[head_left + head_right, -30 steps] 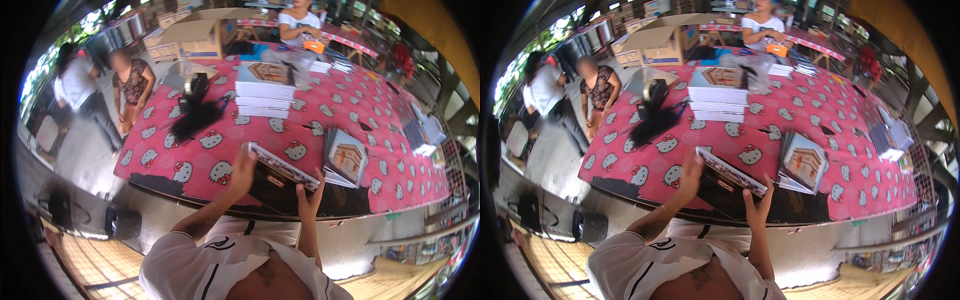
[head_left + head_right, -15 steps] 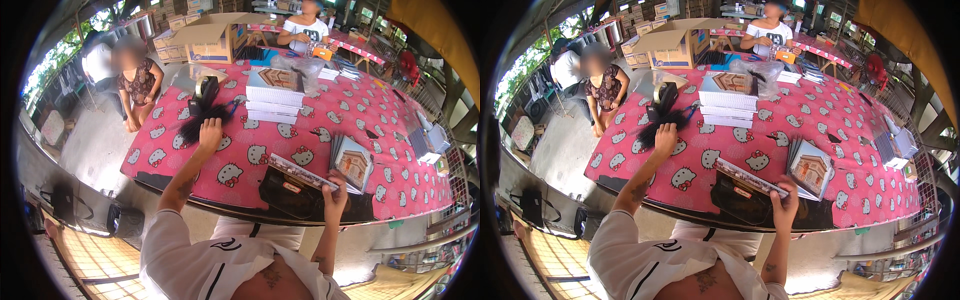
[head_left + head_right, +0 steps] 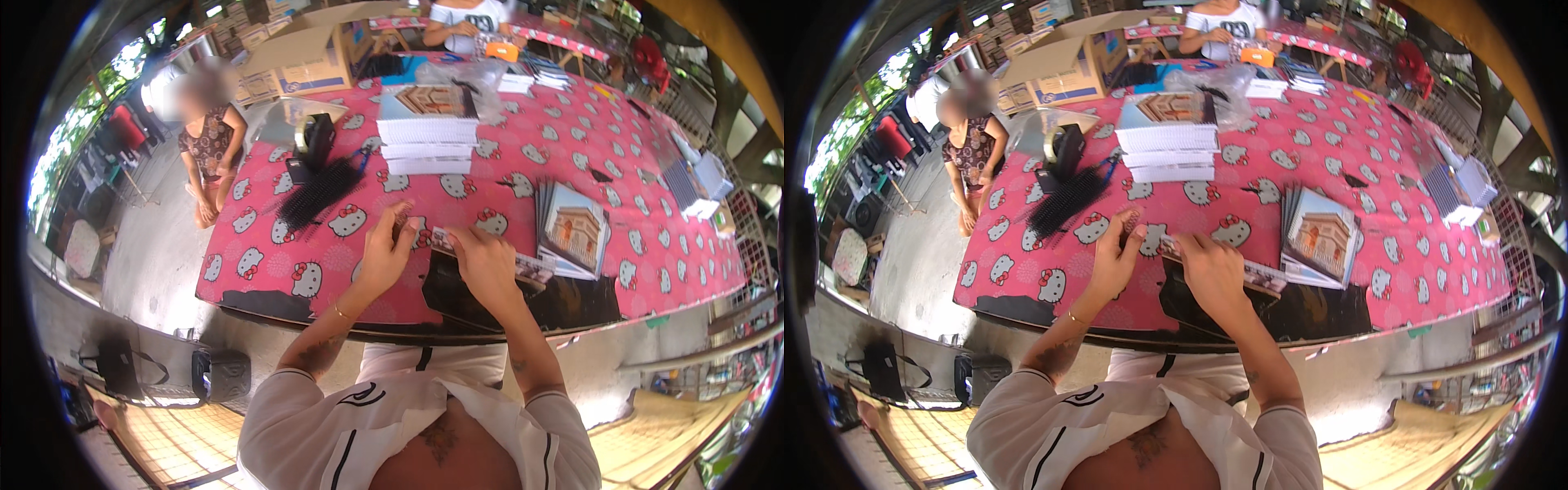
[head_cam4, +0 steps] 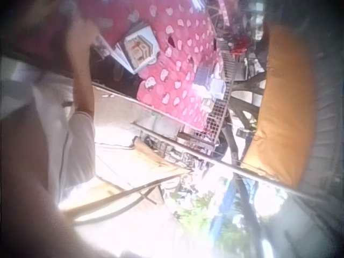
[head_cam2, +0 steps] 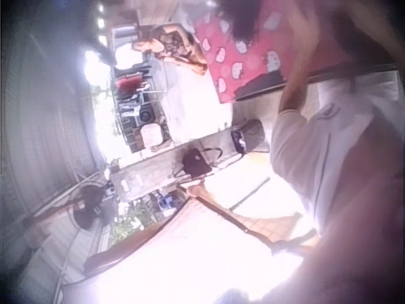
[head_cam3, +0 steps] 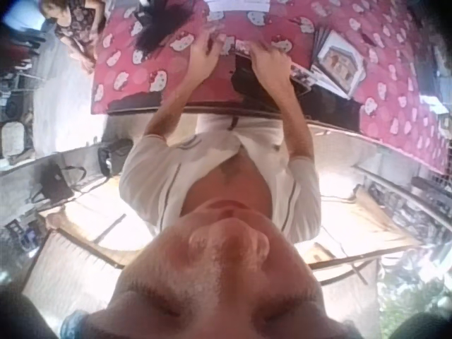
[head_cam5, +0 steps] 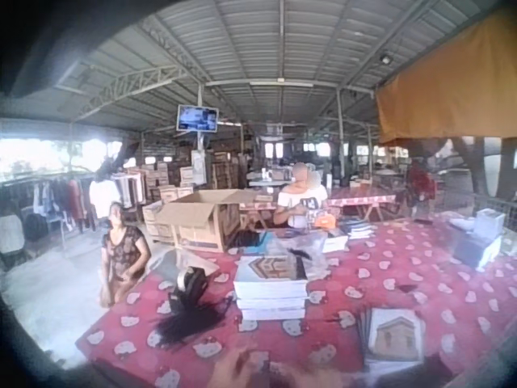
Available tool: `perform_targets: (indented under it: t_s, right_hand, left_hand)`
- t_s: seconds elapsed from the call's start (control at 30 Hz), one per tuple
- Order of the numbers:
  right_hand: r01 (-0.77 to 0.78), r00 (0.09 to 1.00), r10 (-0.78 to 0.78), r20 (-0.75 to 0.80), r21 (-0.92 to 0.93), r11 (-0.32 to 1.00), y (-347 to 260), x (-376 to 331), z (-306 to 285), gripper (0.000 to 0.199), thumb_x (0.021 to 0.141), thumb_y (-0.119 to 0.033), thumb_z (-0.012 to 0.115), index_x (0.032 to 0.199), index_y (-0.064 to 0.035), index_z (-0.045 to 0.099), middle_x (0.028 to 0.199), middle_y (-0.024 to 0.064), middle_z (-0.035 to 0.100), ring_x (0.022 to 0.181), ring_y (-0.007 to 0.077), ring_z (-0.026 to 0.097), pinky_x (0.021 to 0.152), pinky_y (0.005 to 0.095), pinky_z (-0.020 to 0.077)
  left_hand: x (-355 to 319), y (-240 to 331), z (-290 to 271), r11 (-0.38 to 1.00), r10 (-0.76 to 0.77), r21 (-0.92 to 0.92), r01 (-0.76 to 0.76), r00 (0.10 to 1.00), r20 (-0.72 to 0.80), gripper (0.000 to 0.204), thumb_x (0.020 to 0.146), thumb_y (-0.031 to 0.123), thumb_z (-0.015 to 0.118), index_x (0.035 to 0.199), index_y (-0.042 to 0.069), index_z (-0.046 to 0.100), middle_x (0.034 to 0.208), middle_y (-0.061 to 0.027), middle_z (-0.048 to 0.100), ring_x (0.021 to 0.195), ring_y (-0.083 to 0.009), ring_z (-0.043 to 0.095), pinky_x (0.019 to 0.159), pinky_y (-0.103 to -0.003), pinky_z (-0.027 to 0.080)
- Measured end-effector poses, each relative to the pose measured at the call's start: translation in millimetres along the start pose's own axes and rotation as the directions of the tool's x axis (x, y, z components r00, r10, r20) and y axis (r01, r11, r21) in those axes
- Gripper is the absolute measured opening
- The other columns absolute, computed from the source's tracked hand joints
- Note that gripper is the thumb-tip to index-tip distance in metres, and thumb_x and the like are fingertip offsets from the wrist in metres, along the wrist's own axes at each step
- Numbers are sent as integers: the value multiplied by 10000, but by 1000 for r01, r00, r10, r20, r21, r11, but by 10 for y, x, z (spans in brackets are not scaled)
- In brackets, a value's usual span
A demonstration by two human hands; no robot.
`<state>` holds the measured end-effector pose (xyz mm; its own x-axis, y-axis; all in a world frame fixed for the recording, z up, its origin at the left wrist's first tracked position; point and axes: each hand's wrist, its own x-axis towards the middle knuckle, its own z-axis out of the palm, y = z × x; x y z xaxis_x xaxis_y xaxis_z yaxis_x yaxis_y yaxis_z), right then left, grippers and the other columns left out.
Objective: The person is assembling spiral notebooks by hand at a table, sliding metal coils into the punched edges of paper stacks and covers.
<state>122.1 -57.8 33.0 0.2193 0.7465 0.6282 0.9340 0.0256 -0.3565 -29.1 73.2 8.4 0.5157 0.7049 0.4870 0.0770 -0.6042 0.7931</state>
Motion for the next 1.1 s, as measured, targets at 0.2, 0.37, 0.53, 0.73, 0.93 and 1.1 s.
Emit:
perform_targets:
  t_s: [0.2,0.37,0.53,0.73,0.93,1.1]
  right_hand:
    - [-12,997,11,70,8,1000,-41,13,-61,134,899,-139,667,1028,-102,667,815,89,672,690,313,683,628,432,539]
    - [-33,996,34,79,-13,999,18,19,-106,167,890,-141,670,1056,-117,672,825,82,675,681,314,682,618,431,541]
    - [-20,997,20,72,-2,1000,12,41,-103,187,876,-133,672,1062,-128,689,828,71,676,669,310,681,605,430,542]
    - [-22,998,21,52,7,1000,9,35,-82,202,865,-122,675,1066,-136,694,842,62,673,673,309,678,595,428,536]
    - [-10,998,11,56,-17,1000,5,32,-91,181,866,-130,679,1046,-143,696,855,49,681,661,300,683,602,421,542]
    - [-2,999,0,54,32,1000,-36,60,-87,160,883,-137,669,1041,-150,694,864,52,684,680,306,684,608,422,537]
  left_hand:
    - [-303,-13,447,964,62,-246,-97,987,-146,340,1064,158,532,1373,19,558,1080,-135,737,787,-156,637,770,-290,540]
    - [-51,139,16,971,-157,-167,171,983,96,338,1049,142,555,1356,8,594,1012,-126,718,781,-136,642,675,-280,534]
    - [-83,221,-2,972,193,111,-209,972,136,223,953,82,670,1161,11,710,881,-130,686,735,-234,639,645,-326,521]
    - [-70,162,54,944,320,89,-319,947,-5,183,877,35,742,1058,10,733,900,-130,697,763,-255,675,646,-344,531]
    - [-55,133,94,968,245,65,-244,969,-6,173,875,23,739,1046,6,718,915,-141,701,777,-270,701,630,-326,549]
    - [80,108,-65,974,221,18,-228,959,176,231,890,28,734,1113,-4,682,929,-140,684,805,-247,694,680,-332,550]
